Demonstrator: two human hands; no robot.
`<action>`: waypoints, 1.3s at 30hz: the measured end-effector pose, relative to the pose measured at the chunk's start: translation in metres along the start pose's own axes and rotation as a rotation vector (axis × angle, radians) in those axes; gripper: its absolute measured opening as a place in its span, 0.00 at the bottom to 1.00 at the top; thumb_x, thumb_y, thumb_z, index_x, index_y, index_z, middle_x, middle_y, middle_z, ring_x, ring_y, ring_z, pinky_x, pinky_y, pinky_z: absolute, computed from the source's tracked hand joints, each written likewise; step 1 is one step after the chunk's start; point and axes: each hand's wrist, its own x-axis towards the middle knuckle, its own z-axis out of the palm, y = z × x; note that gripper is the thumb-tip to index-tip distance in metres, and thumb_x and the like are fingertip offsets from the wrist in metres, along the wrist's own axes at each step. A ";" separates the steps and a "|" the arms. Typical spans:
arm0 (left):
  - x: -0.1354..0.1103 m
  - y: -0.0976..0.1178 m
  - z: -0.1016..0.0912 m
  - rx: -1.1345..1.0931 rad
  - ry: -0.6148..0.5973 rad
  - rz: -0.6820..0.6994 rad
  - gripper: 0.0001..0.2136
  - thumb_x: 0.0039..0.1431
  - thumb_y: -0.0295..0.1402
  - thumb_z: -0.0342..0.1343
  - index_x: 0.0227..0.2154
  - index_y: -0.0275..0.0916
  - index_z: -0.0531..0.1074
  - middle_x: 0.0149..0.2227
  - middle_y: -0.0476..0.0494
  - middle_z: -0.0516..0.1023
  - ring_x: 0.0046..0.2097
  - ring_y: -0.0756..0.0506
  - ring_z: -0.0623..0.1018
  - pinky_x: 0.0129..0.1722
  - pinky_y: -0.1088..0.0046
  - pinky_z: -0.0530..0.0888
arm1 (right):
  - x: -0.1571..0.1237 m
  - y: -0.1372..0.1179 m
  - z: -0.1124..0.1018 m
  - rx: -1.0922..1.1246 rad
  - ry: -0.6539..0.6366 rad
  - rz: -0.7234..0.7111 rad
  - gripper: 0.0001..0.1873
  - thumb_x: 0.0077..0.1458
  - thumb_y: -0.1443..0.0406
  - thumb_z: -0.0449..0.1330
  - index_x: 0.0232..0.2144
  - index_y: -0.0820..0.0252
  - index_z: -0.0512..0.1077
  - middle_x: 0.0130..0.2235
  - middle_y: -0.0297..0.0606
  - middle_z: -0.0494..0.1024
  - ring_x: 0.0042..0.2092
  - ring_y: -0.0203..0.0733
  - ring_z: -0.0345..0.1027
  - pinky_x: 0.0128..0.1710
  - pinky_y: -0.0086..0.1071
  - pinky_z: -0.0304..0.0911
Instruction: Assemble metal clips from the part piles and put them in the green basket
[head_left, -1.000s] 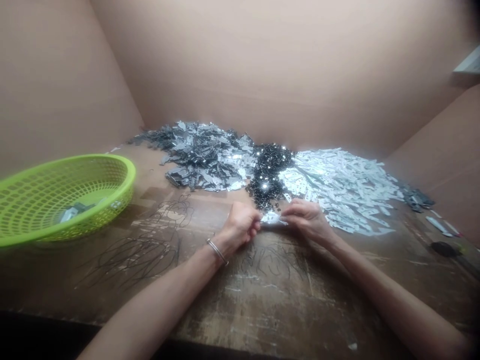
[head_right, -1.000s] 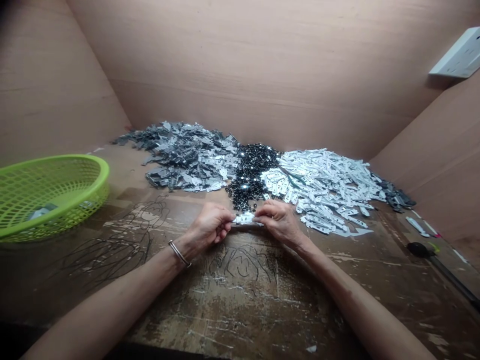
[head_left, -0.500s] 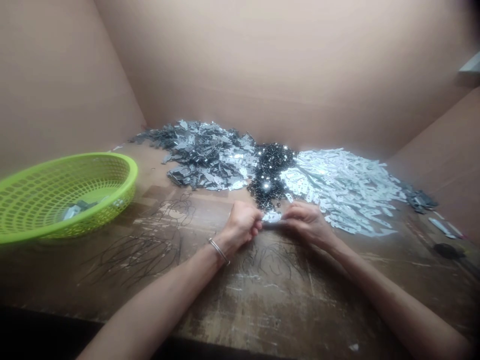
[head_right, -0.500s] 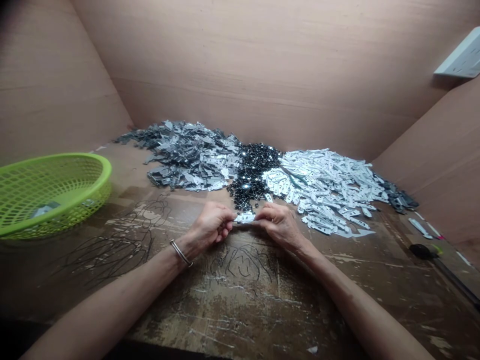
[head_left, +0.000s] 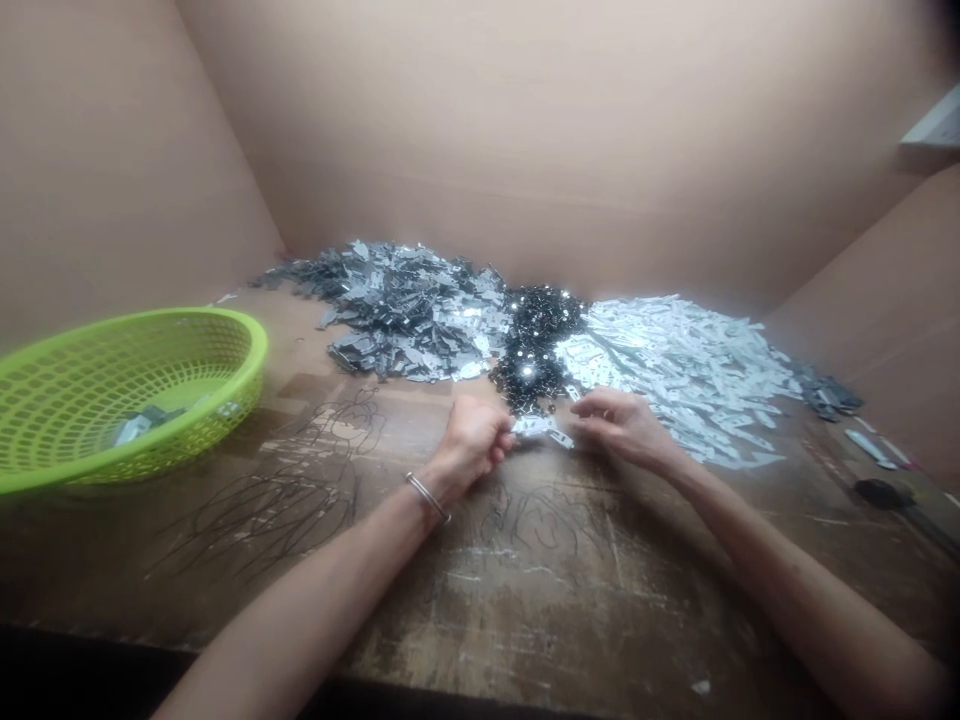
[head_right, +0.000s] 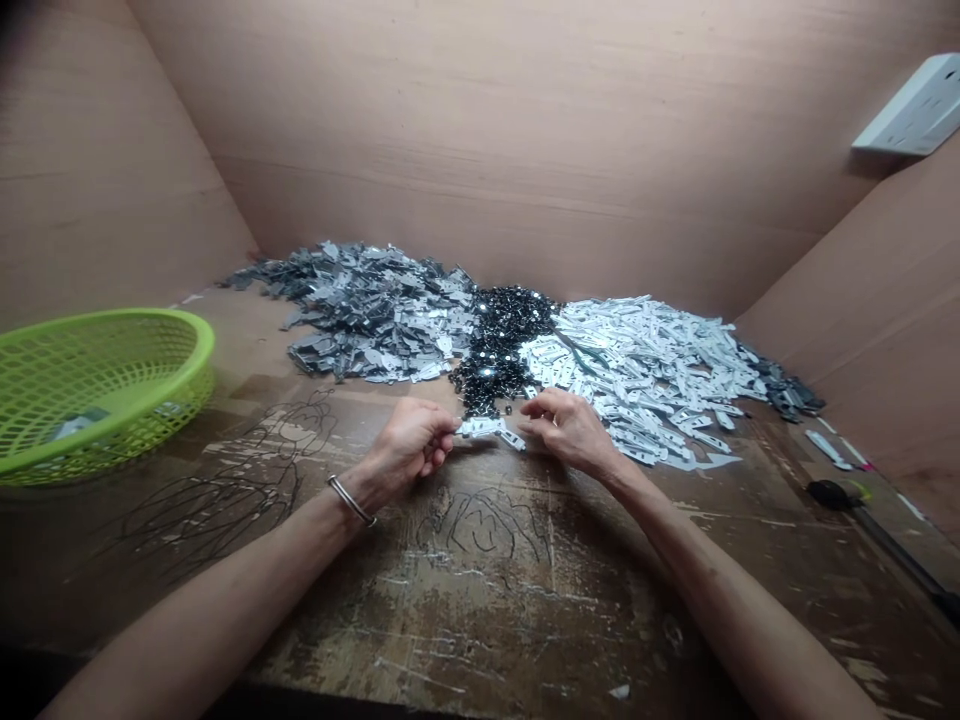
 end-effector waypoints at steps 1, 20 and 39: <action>0.000 0.002 -0.001 0.000 0.010 0.010 0.05 0.41 0.27 0.51 0.15 0.33 0.62 0.12 0.51 0.63 0.12 0.56 0.61 0.09 0.82 0.54 | 0.003 0.002 0.000 -0.032 -0.026 0.008 0.10 0.47 0.60 0.53 0.28 0.59 0.70 0.31 0.38 0.69 0.31 0.37 0.60 0.28 0.30 0.55; -0.001 0.009 -0.007 -0.021 0.066 0.029 0.06 0.40 0.29 0.52 0.16 0.33 0.62 0.14 0.51 0.64 0.13 0.55 0.63 0.09 0.82 0.55 | 0.012 -0.005 0.007 -0.309 -0.176 0.056 0.17 0.48 0.67 0.50 0.43 0.60 0.63 0.32 0.39 0.72 0.31 0.38 0.63 0.29 0.28 0.55; 0.005 0.000 -0.010 0.000 -0.004 0.039 0.05 0.40 0.29 0.52 0.16 0.33 0.63 0.14 0.50 0.64 0.13 0.55 0.63 0.08 0.81 0.55 | -0.006 -0.001 -0.021 0.616 -0.219 0.342 0.13 0.43 0.72 0.56 0.36 0.68 0.70 0.28 0.40 0.73 0.23 0.32 0.66 0.28 0.30 0.64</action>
